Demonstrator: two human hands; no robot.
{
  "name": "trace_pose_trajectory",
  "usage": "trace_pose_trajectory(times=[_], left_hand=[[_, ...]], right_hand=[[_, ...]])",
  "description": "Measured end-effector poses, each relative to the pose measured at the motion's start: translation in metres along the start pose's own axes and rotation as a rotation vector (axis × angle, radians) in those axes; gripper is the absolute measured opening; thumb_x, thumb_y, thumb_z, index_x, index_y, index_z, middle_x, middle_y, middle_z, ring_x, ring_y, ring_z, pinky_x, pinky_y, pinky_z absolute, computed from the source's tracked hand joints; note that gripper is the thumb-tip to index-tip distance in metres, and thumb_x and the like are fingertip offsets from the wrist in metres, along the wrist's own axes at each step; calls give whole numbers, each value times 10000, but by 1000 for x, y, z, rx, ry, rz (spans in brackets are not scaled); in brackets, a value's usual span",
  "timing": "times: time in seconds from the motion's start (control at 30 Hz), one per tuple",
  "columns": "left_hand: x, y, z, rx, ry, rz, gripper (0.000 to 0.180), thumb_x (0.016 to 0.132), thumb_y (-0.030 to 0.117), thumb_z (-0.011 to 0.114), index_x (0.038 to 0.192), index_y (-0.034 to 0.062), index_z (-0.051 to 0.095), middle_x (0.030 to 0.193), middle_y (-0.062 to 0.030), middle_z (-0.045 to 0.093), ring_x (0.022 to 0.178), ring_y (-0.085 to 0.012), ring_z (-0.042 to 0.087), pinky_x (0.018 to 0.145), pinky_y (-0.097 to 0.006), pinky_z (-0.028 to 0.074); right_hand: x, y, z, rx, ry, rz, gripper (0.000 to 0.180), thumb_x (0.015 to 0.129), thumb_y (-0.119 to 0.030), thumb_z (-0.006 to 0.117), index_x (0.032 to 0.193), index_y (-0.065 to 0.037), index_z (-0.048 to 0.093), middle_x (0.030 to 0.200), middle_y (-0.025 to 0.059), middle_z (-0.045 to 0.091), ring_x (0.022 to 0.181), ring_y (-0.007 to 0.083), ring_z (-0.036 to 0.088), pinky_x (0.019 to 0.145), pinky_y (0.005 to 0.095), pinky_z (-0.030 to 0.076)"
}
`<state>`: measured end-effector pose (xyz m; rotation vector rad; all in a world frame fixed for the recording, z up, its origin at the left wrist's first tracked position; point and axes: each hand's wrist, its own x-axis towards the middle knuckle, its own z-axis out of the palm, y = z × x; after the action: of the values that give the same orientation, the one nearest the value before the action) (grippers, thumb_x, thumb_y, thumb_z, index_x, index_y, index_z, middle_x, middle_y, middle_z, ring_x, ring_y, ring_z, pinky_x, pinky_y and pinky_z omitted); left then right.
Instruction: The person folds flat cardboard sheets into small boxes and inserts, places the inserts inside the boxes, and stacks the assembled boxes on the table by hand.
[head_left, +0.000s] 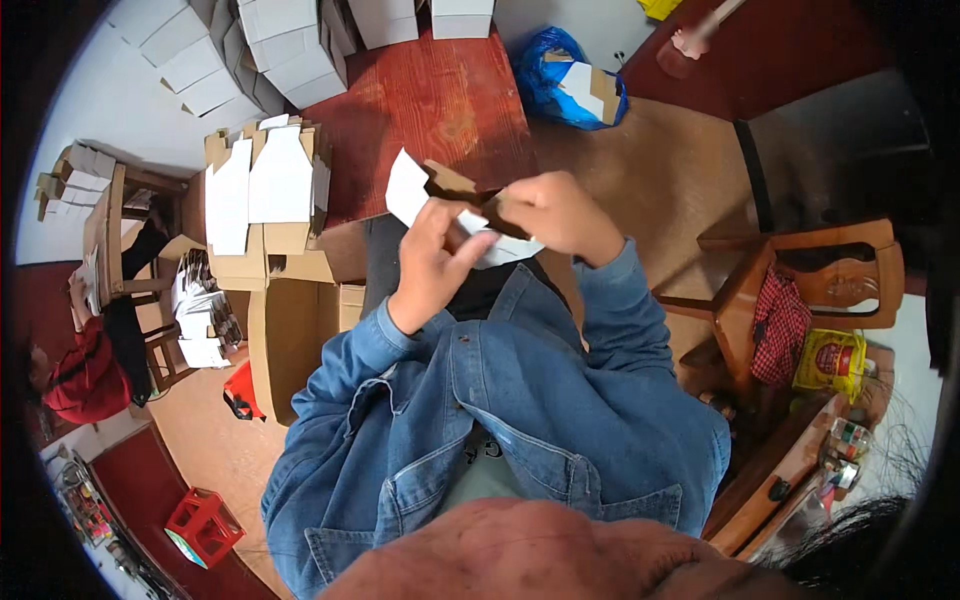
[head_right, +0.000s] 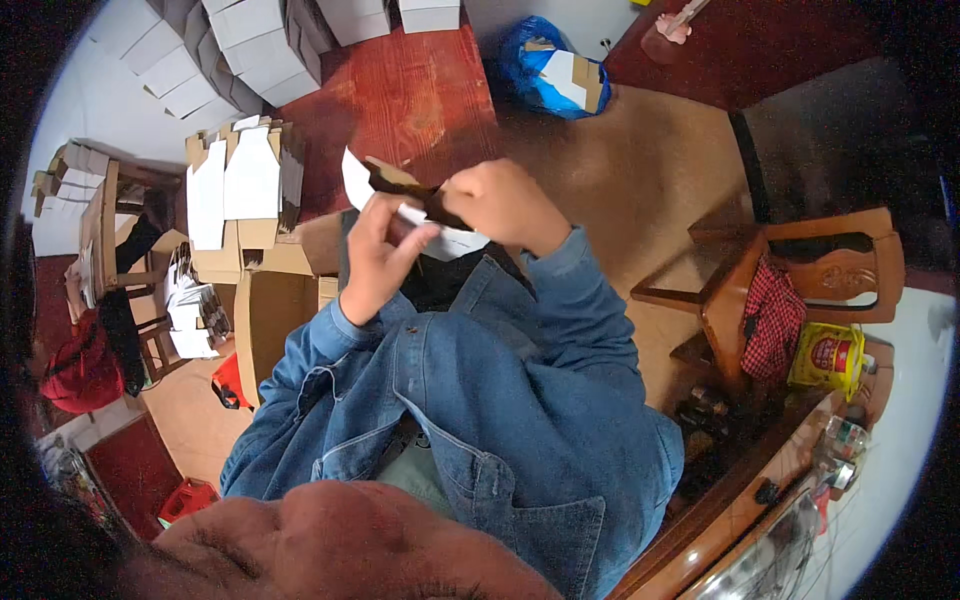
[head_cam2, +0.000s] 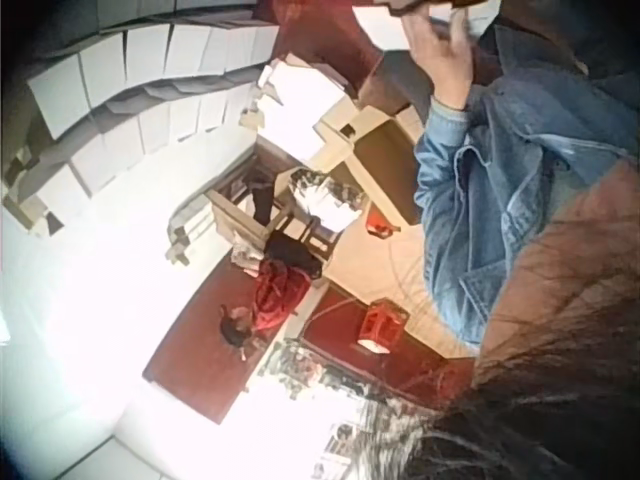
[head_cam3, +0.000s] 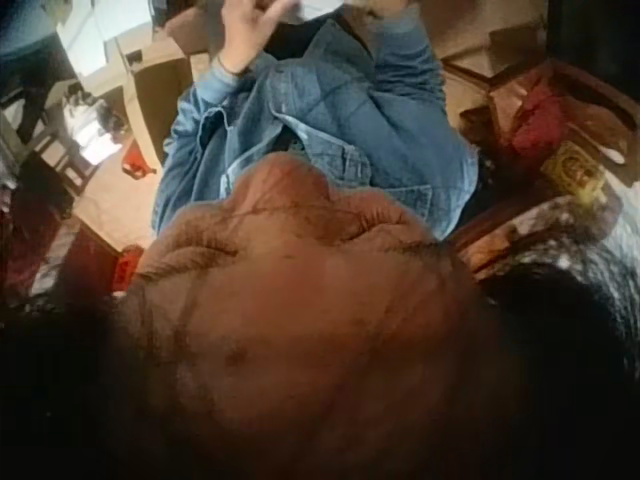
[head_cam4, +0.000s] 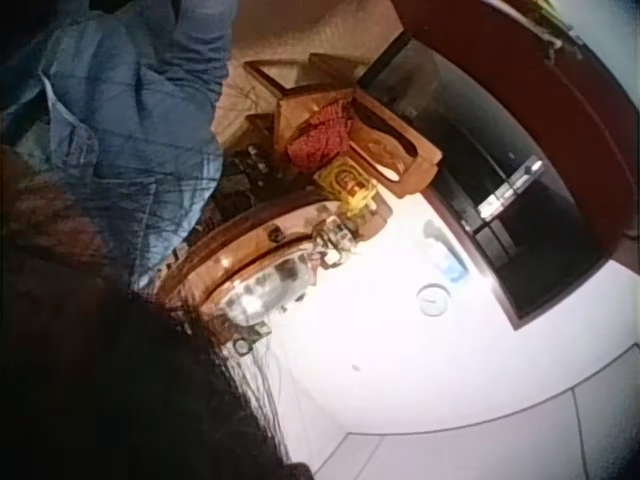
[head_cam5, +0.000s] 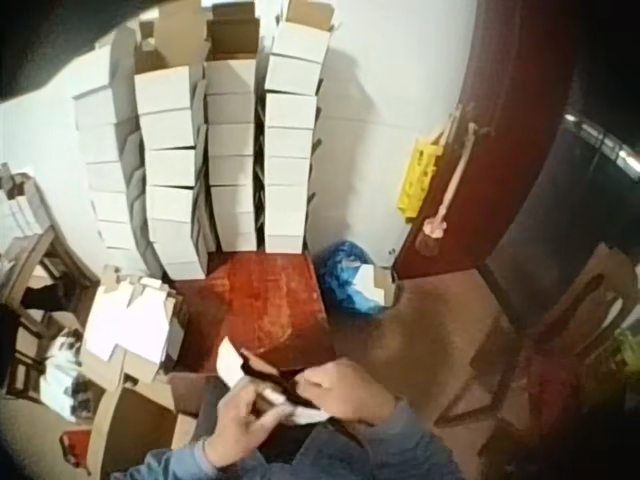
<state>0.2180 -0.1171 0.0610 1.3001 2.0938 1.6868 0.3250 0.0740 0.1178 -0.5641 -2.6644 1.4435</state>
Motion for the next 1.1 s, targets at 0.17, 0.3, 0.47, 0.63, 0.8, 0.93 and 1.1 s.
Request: trace_pose_trajectory(times=[0.17,0.3,0.47,0.63,0.8,0.93,1.1], left_hand=[[-6,-7,-12,23,51,-100,299,807,88,806,1074,51,677,905,-45,635,589,-119,506,548,-247,411],[-2,5,-12,125,54,-260,268,804,135,810,1025,52,683,918,-64,631,632,-147,526,568,-266,427],[-1,10,-5,463,47,-175,271,782,177,814,977,43,684,1038,-117,626,789,-216,563,670,-312,465],[7,-1,-1,736,101,136,291,754,170,799,975,34,667,1168,-145,602,957,-303,580,758,-368,501],[-6,-25,8,708,53,148,308,743,145,779,993,31,641,1230,-149,569,1019,-351,591,778,-401,526],[-18,-36,14,560,-66,-6,325,743,135,776,1006,27,619,1259,-167,550,1019,-359,598,793,-412,534],[-22,-36,21,365,-139,-172,379,743,124,778,1056,19,593,1289,-194,531,1037,-366,594,822,-429,535]], right_hand=[[-6,29,-22,259,197,206,218,880,-132,594,1014,1,704,825,109,735,630,244,604,600,348,480],[-5,45,-2,188,393,106,253,873,-116,598,1079,-10,698,843,98,738,653,240,620,619,335,493],[-5,41,20,19,477,-62,273,868,-98,600,1113,-24,695,881,89,736,693,231,634,638,316,500],[-4,39,30,5,440,-128,273,880,-75,594,1128,-18,693,955,92,727,758,205,638,676,286,501],[-1,62,51,42,447,-259,291,879,-61,605,1154,-13,686,1022,102,717,827,206,651,729,290,515],[-5,73,66,226,422,-283,310,869,-55,624,1171,-15,680,1045,109,715,867,225,664,764,317,532],[-16,74,80,681,281,-89,320,883,-16,627,1199,2,668,1039,109,709,913,210,660,797,301,537]])
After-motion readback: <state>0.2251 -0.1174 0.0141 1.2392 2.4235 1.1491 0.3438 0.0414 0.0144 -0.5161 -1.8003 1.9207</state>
